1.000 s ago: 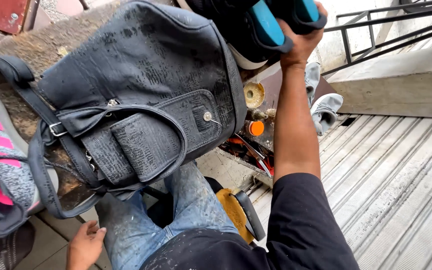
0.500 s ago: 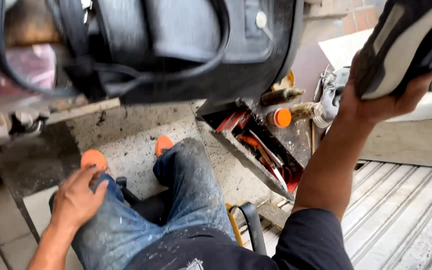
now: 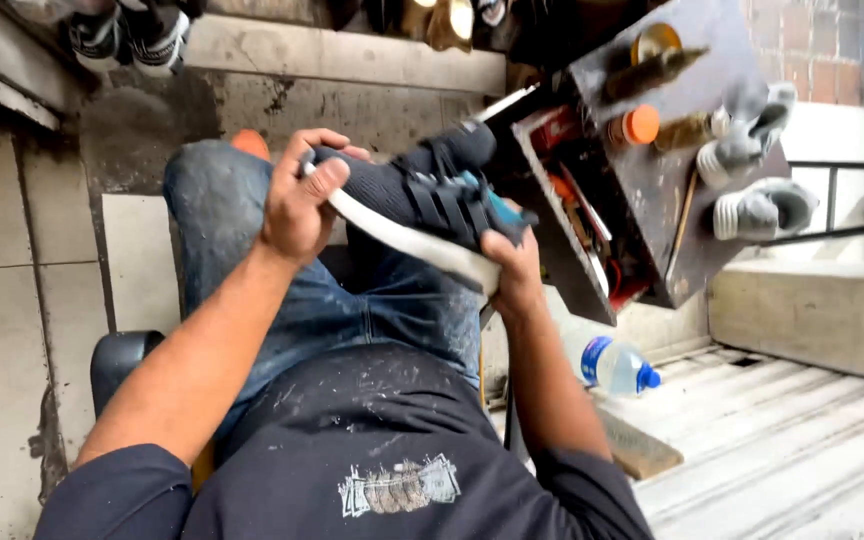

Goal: Inspecting and sorting various shoes for repair on a workbench

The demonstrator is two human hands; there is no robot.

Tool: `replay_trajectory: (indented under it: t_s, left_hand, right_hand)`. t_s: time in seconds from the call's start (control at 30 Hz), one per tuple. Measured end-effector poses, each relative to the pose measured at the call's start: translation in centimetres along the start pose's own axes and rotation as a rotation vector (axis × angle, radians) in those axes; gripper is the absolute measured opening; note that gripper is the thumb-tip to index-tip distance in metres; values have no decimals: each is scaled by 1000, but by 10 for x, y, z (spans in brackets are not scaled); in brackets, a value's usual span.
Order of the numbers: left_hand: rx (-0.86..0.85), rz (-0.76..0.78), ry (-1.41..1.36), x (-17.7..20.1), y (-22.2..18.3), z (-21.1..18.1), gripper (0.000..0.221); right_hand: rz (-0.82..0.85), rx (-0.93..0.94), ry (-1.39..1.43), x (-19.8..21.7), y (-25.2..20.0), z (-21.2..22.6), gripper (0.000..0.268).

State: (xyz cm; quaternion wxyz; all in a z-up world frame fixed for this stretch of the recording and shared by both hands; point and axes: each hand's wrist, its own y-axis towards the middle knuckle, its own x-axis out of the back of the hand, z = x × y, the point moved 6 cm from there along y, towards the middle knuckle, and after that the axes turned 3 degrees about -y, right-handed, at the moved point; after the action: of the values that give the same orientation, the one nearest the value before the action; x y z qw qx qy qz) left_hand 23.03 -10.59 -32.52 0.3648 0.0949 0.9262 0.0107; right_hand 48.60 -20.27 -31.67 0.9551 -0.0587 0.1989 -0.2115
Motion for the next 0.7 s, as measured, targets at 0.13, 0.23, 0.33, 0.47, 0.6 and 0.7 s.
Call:
replay_trajectory:
  t_s: [0.13, 0.23, 0.33, 0.47, 0.6, 0.7]
  left_hand:
    - [-10, -166, -194, 28, 16, 22, 28]
    - [38, -277, -263, 46, 42, 44, 24]
    - [180, -381, -298, 67, 74, 72, 21]
    - [324, -480, -217, 97, 94, 99, 20]
    - [359, -514, -188, 121, 100, 116, 25]
    - [442, -623, -115, 152, 96, 145, 29]
  right_hand:
    - [144, 242, -577, -9, 44, 30, 90]
    - [164, 335, -675, -13, 100, 24, 67]
    - [106, 268, -556, -6, 173, 5, 35]
    - [76, 72, -520, 1, 244, -40, 36]
    - [133, -80, -525, 1, 273, -72, 32]
    - [83, -154, -565, -5, 261, -81, 33]
